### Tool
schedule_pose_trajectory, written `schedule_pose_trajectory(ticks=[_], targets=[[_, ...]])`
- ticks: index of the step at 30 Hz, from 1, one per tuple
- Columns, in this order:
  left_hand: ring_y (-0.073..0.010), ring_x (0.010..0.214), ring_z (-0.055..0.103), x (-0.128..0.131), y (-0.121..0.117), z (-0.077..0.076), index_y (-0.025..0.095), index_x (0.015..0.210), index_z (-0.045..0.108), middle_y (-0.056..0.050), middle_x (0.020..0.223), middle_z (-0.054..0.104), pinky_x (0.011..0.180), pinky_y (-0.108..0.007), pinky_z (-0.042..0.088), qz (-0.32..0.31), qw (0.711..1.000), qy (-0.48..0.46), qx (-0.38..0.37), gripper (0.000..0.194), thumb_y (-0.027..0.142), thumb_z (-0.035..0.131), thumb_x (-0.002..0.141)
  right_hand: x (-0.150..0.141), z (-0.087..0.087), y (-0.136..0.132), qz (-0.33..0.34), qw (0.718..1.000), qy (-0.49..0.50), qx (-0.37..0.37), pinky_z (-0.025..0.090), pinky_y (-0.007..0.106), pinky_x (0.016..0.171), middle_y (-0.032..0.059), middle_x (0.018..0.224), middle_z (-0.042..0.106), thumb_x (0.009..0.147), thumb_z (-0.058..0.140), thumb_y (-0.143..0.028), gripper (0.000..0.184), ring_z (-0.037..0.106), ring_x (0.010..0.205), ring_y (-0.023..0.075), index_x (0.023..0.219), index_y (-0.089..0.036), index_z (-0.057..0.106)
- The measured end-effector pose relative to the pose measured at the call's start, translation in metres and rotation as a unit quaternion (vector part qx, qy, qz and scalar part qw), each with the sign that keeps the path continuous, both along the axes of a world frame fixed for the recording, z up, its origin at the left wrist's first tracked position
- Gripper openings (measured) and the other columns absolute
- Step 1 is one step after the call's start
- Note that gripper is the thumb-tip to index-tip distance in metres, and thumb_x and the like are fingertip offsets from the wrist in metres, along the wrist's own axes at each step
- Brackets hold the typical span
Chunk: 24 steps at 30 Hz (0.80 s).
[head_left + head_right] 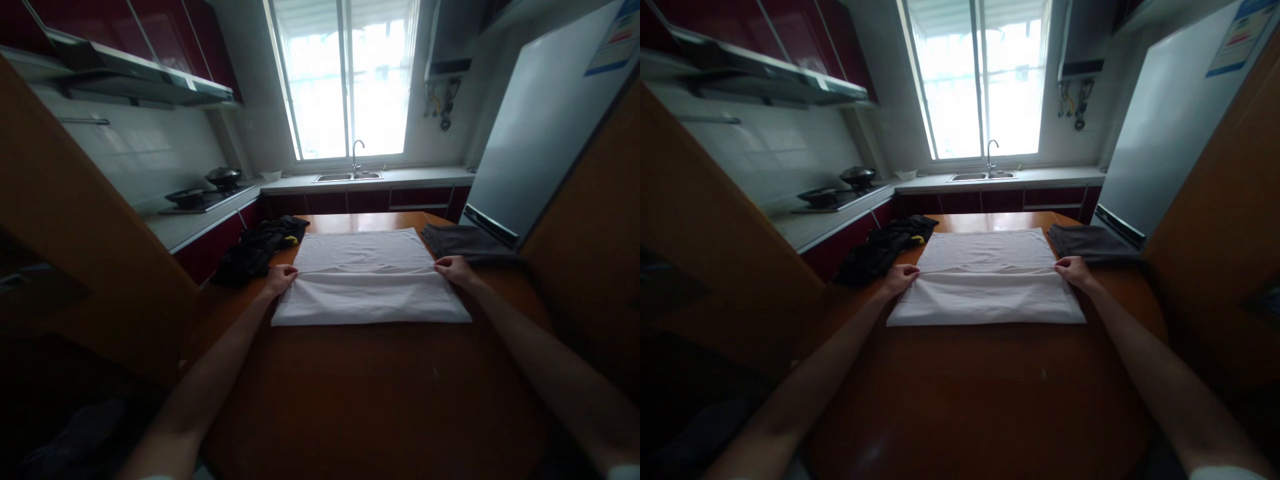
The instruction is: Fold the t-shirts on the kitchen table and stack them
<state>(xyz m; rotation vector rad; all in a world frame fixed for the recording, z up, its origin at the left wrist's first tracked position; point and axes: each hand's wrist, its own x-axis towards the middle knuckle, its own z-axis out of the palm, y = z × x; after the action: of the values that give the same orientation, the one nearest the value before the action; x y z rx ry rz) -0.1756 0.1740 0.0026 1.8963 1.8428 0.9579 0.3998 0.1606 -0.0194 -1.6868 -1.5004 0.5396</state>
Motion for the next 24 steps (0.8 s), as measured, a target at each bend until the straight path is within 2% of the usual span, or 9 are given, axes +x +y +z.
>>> schedule_pose_trajectory(ticks=[4, 10, 16, 20, 24], targets=[[-0.0237, 0.083, 0.071, 0.005, 0.009, 0.004, 0.017, 0.085, 0.078, -0.007, 0.087, 0.077, 0.074, -0.027, 0.051, -0.002, 0.999, 0.031, -0.031, 0.025, 0.036, 0.069, 0.071, -0.001, 0.001, 0.004, 0.017, 0.998, -0.066, -0.014, 0.05, 0.024, 0.064, 0.0086, 0.079, 0.076, 0.071, 0.066, -0.026, 0.023, 0.069, 0.073, 0.0197, 0.084, -0.01, 0.078], [-0.0226, 0.075, 0.067, 0.02, 0.023, 0.004, 0.016, 0.076, 0.077, -0.005, 0.069, 0.072, 0.06, -0.024, 0.044, -0.013, 0.996, 0.05, -0.071, 0.03, 0.044, 0.069, 0.072, -0.007, 0.005, 0.006, 0.022, 0.991, -0.124, -0.035, 0.046, 0.024, 0.062, 0.0084, 0.074, 0.074, 0.073, 0.068, -0.032, 0.023, 0.068, 0.073, 0.0207, 0.078, -0.011, 0.078], [-0.021, 0.072, 0.066, 0.018, 0.027, 0.007, 0.015, 0.076, 0.077, -0.005, 0.073, 0.074, 0.059, -0.024, 0.044, -0.046, 0.993, 0.034, -0.099, 0.028, 0.041, 0.073, 0.065, -0.013, 0.009, 0.006, 0.058, 0.987, -0.142, -0.052, 0.046, 0.021, 0.064, 0.005, 0.071, 0.074, 0.072, 0.068, -0.027, 0.018, 0.067, 0.07, 0.0179, 0.077, -0.014, 0.08], [-0.0203, 0.065, 0.065, 0.008, 0.027, 0.011, 0.016, 0.073, 0.077, -0.005, 0.069, 0.073, 0.057, -0.024, 0.044, -0.04, 0.993, 0.017, -0.113, 0.023, 0.035, 0.076, 0.06, -0.011, 0.011, 0.007, 0.061, 0.987, -0.14, -0.052, 0.047, 0.022, 0.063, 0.0058, 0.072, 0.075, 0.072, 0.065, -0.023, 0.02, 0.068, 0.07, 0.0186, 0.079, -0.012, 0.08], [-0.0223, 0.072, 0.068, 0.005, 0.026, 0.015, 0.016, 0.071, 0.077, -0.006, 0.071, 0.075, 0.062, -0.025, 0.048, -0.023, 0.995, -0.006, -0.097, 0.021, 0.032, 0.078, 0.057, -0.007, 0.015, 0.009, 0.059, 0.989, -0.13, -0.041, 0.049, 0.023, 0.067, 0.0081, 0.079, 0.077, 0.072, 0.063, -0.02, 0.021, 0.07, 0.077, 0.0203, 0.082, -0.01, 0.079]])
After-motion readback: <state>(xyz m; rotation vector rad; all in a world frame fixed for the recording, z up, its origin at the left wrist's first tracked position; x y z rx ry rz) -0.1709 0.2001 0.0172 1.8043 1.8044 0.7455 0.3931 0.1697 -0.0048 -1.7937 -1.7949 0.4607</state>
